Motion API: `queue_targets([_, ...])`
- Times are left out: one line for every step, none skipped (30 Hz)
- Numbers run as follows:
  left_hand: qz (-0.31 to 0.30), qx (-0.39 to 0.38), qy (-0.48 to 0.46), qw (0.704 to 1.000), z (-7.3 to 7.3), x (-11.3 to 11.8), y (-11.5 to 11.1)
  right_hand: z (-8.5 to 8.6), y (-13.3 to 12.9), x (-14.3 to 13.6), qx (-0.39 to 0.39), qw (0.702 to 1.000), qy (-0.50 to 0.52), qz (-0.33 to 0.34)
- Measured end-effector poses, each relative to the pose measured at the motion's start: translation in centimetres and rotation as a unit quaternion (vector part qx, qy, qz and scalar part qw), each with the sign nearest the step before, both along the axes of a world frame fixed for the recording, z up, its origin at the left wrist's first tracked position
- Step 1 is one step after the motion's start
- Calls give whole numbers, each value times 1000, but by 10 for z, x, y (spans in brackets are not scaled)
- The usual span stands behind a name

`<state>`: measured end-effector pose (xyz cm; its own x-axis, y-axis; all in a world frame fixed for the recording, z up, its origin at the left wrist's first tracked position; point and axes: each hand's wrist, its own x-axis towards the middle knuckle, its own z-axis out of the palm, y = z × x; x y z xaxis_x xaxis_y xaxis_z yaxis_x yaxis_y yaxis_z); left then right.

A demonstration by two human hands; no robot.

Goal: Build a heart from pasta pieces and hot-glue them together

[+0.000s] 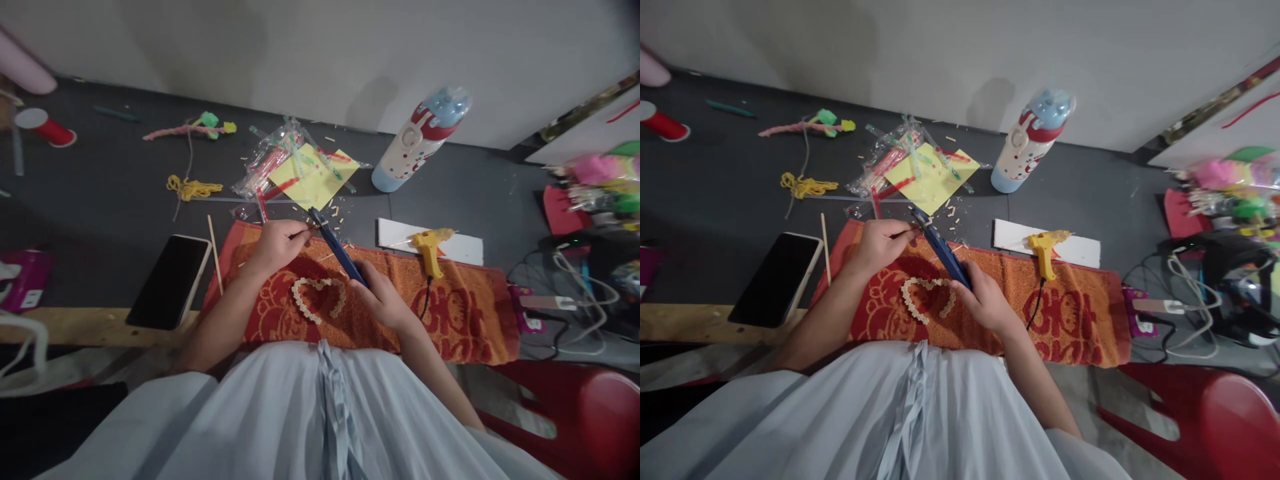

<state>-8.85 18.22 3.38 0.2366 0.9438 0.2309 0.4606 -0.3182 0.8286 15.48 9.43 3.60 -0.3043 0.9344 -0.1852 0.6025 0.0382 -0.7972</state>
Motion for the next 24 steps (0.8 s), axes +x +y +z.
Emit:
queue_targets([1,0,2,1000,0,0,0,0,0,0,-3,1000,2,-3])
queue_targets([2,-1,3,1000,-1,1,0,0,1,-1,-7,1000,4,-6])
queue_targets([1,-3,6,1000,-1,1,1,0,2,-1,-11,1000,6,-7])
queue_targets([-1,-4,10,1000,0,1,1,0,3,0,-16,1000,9,-6])
queue_targets([-4,-3,14,1000,0,1,1,0,4,0,-22,1000,13,-2])
queue_targets([-7,-1,18,1000,1,1,2,1,5,1,-28,999,18,2])
queue_targets([-11,3,21,1000,1,0,2,1,6,2,-33,999,24,6])
queue_targets([-14,6,24,1000,1,0,2,1,7,3,-37,999,30,10])
queue_targets([-17,7,26,1000,1,0,2,1,7,4,-38,999,34,12])
queue_targets([-18,6,26,999,1,-1,3,0,8,5,-38,998,38,13])
queue_targets([-19,4,26,999,1,-1,3,0,8,5,-36,998,40,13])
queue_targets([-19,2,24,1000,1,-1,3,-2,8,5,-33,999,41,12])
queue_targets([-17,1,22,1000,1,-1,3,-3,8,5,-28,999,41,10])
queue_targets([-14,2,19,1000,1,-1,3,-5,8,5,-22,999,41,7])
queue_targets([-10,4,16,1000,1,-1,2,-7,7,4,-16,999,39,4])
queue_targets([-6,5,13,1000,2,-1,2,-9,6,3,-10,999,37,1])
queue_targets([-3,4,7,1000,2,-1,2,-11,6,2,-6,999,33,-1])
queue_targets([-1,0,-2,1000,3,-1,2,-13,5,1,-3,1000,29,-2])
queue_targets([-2,-8,-13,1000,4,-1,2,-14,5,0,-1,1000,24,-2])
queue_targets([-3,-18,-25,1000,5,-1,2,-15,4,0,0,1000,20,-2])
queue_targets([-4,-28,-38,999,6,-1,2,-15,4,0,3,1000,16,-2])
queue_targets([-5,-39,-49,998,7,-1,2,-15,4,0,7,1000,14,-3])
queue_targets([-5,-49,-61,997,8,-1,2,-15,4,0,12,1000,12,-2])
queue_targets([-5,-58,-74,996,8,0,2,-15,4,1,16,1000,12,0])
